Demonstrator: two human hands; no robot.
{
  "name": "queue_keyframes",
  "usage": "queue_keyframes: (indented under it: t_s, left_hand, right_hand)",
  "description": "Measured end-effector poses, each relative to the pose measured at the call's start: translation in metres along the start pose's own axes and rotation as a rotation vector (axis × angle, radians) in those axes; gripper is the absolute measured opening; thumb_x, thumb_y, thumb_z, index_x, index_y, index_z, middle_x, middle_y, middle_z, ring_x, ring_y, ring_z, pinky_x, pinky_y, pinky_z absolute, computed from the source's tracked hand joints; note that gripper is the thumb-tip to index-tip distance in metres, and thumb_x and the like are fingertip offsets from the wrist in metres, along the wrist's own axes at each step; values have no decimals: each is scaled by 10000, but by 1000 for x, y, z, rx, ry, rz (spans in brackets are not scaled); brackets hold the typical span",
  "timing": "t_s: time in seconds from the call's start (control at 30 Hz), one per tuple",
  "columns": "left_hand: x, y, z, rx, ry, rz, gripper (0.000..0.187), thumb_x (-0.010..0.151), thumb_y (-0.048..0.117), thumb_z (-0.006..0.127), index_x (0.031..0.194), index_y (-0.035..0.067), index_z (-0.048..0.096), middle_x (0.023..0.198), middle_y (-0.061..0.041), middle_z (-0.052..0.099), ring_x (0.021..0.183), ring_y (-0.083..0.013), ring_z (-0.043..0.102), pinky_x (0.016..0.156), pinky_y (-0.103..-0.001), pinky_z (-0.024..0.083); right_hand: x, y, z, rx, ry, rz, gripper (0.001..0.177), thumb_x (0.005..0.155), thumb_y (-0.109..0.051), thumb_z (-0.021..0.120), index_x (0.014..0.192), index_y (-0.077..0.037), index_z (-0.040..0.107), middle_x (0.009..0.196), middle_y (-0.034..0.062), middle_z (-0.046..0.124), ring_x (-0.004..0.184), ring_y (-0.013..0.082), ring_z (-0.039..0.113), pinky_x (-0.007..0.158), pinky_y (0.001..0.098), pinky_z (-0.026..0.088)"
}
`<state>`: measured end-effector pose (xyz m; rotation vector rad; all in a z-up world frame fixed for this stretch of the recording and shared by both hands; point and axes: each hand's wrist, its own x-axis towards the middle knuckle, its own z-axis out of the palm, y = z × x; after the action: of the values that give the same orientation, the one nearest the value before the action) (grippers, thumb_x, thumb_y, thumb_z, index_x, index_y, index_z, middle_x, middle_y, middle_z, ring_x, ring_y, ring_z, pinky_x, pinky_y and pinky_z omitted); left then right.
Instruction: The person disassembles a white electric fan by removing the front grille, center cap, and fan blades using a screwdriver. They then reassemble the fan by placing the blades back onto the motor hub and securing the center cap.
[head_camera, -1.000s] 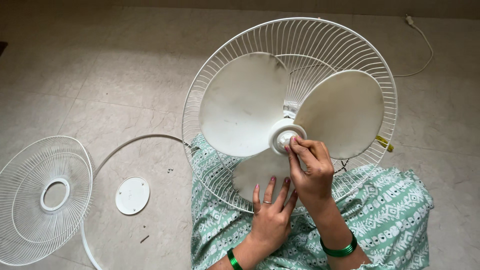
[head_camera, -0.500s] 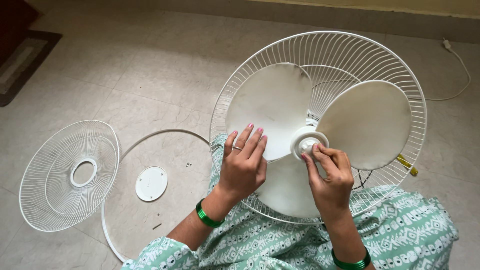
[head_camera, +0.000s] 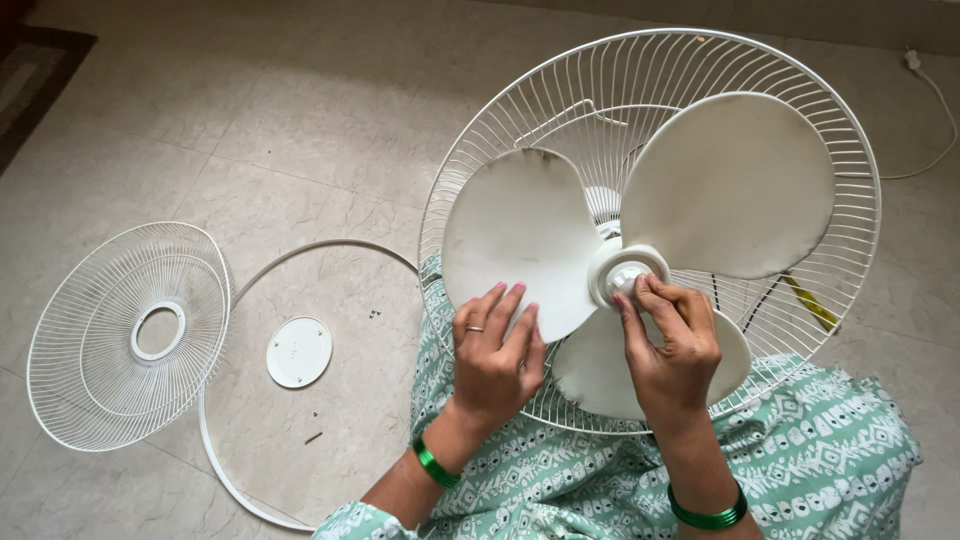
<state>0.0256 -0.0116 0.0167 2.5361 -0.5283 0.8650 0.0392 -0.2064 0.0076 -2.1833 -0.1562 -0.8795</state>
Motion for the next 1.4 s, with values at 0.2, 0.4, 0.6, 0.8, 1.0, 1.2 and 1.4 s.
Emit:
queue_keyframes:
  t_s: [0.2, 0.4, 0.6, 0.8, 1.0, 1.2, 1.4]
  left_hand:
    - [42, 36, 27, -375, -122, 196, 379, 908, -7, 653, 1282, -62, 679, 1299, -160, 672, 1225, -303, 620, 1077, -407, 484]
    - [60, 39, 38, -378, -171, 257, 333, 869, 45, 718, 1182, -60, 677, 1209, -158, 669, 1170, -333, 637, 1064, -440, 508]
    - [58, 40, 47, -332, -116, 246, 271, 865, -46, 685, 1134, -69, 712, 1166, -153, 691, 1152, -327, 649, 1025, -408, 541]
    - [53, 41, 50, -251, -115, 300, 321, 834, -50, 684, 1150, -94, 719, 1179, -181, 692, 1194, -337, 640, 1064, -414, 542]
    - [52, 39, 50, -257, -107, 297, 317, 838, -53, 688, 1152, -82, 726, 1193, -175, 695, 1209, -319, 645, 1059, -394, 552]
    - [52, 40, 53, -277, -88, 277, 312, 845, -52, 691, 1155, -81, 720, 1192, -171, 692, 1213, -326, 640, 1044, -399, 554]
    - [53, 40, 52, -298, -89, 270, 324, 839, -61, 680, 1161, -82, 709, 1173, -168, 685, 1206, -333, 641, 1030, -405, 561]
  right_hand:
    - [2, -2, -8, -18, -48, 22, 283, 872, 25, 776, 1153, -6, 755, 1130, 120, 705, 1050, 276, 685, 912, 365, 567]
    - [6, 19, -59, 341, 84, 349, 381, 1042, -4, 631, 1422, 6, 618, 1441, 186, 634, 1324, 251, 622, 1110, 346, 512]
    - [16, 76, -79, 985, 181, 650, 704, 1083, -87, 482, 1603, 128, 60, 1633, 422, 236, 1571, 471, 280, 1269, 469, 305]
    - [18, 89, -66, 1179, 133, 738, 736, 1104, -234, 420, 1588, 148, 19, 1632, 436, 193, 1570, 503, 223, 1274, 528, 244]
    - [45, 74, -51, 1185, 58, 628, 746, 1126, -292, 409, 1587, 159, 35, 1678, 407, 158, 1608, 468, 161, 1297, 519, 158]
    - [80, 65, -31, 1059, -43, 561, 764, 1116, -328, 411, 1595, 147, 51, 1672, 384, 143, 1600, 432, 162, 1302, 471, 149]
    - [104, 51, -17, 990, -116, 492, 737, 1100, -263, 434, 1592, 118, 40, 1698, 349, 164, 1612, 377, 185, 1297, 427, 158]
